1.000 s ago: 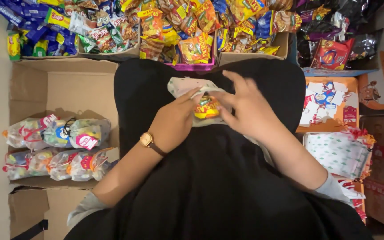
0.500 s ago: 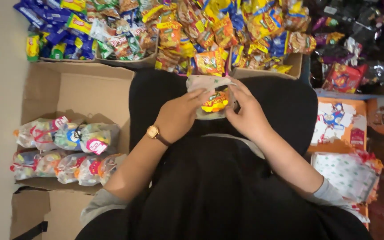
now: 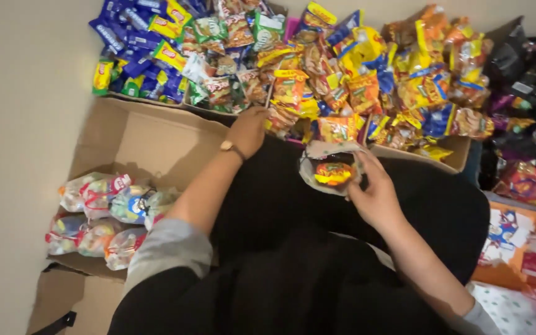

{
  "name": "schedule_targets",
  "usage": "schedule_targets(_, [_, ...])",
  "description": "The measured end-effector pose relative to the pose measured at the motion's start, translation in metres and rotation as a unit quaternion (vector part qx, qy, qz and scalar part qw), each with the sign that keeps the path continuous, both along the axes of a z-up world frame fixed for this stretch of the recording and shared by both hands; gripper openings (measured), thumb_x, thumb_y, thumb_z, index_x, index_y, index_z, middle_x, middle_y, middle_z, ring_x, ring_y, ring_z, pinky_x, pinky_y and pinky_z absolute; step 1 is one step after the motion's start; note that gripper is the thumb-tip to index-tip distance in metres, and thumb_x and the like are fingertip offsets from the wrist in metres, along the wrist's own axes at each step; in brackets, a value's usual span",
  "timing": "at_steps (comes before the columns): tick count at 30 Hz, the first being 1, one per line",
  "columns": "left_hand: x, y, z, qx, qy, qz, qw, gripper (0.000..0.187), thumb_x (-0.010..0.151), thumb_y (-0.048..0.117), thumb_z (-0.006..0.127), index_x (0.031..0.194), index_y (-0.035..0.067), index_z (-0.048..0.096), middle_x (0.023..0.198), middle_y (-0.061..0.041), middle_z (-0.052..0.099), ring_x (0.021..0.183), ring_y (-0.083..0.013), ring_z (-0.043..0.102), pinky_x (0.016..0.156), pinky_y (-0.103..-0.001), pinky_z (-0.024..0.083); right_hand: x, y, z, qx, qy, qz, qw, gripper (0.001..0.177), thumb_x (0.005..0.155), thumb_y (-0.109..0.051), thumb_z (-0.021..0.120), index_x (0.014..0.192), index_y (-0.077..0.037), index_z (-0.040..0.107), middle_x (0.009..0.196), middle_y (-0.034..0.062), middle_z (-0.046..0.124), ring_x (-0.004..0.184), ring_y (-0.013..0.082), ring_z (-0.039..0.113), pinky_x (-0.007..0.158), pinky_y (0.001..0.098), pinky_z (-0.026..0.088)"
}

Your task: The person is picking up individual snack packets from a large pile and placing them into a small white bag.

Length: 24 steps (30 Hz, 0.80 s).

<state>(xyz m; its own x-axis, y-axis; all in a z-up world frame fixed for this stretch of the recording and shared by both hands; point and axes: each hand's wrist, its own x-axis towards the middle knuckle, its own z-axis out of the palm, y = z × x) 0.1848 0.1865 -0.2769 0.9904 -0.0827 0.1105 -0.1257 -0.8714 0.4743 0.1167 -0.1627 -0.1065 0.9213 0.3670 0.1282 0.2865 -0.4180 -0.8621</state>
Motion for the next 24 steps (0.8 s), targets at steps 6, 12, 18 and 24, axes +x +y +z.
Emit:
schedule_targets(6, [0.073,0.015,-0.026,0.037,0.173,0.043,0.983,0.126,0.063,0.017,0.098,0.166,0.014,0.025,0.165,-0.022,0.027,0.155,-0.0416,0.022,0.121,-0.05,0.038,0.011,0.013,-0.007,0.001,0.028,-0.002,1.0,0.069,0.069,0.02,0.06,0.137,0.018,0.053,0.143,0.0356,0.051,0.139,0.0482,0.047,0.118,0.0532,0.035])
schedule_targets(12, [0.077,0.026,0.002,0.124,0.194,0.073,0.97,0.097,0.086,0.023,0.082,0.165,0.017,0.026,0.168,-0.015,0.023,0.154,-0.0414,0.02,0.111,-0.052,0.05,0.02,0.02,-0.007,0.0,0.022,0.01,1.0,0.071,0.067,0.019,0.062,0.138,0.016,0.054,0.143,0.0346,0.052,0.139,0.0476,0.048,0.119,0.0532,0.034])
schedule_targets(18, [0.089,0.057,-0.027,0.022,-0.027,0.088,0.996,0.028,0.102,0.008,0.057,0.129,0.009,0.062,0.127,-0.016,0.065,0.123,-0.0347,0.063,0.105,-0.045,0.051,0.027,0.018,-0.006,0.009,0.031,0.002,0.999,0.069,0.069,0.018,0.062,0.138,0.017,0.053,0.143,0.0362,0.051,0.139,0.0505,0.047,0.119,0.0563,0.033])
schedule_targets(24, [0.05,0.046,0.059,-0.207,0.045,0.156,0.965,0.049,0.104,0.016,0.067,0.149,0.016,0.048,0.141,-0.018,0.062,0.128,-0.0356,0.061,0.106,-0.049,0.052,0.021,0.027,0.019,-0.009,0.009,0.003,1.0,0.067,0.072,0.016,0.063,0.139,0.017,0.053,0.144,0.0361,0.051,0.14,0.05,0.046,0.12,0.0543,0.033])
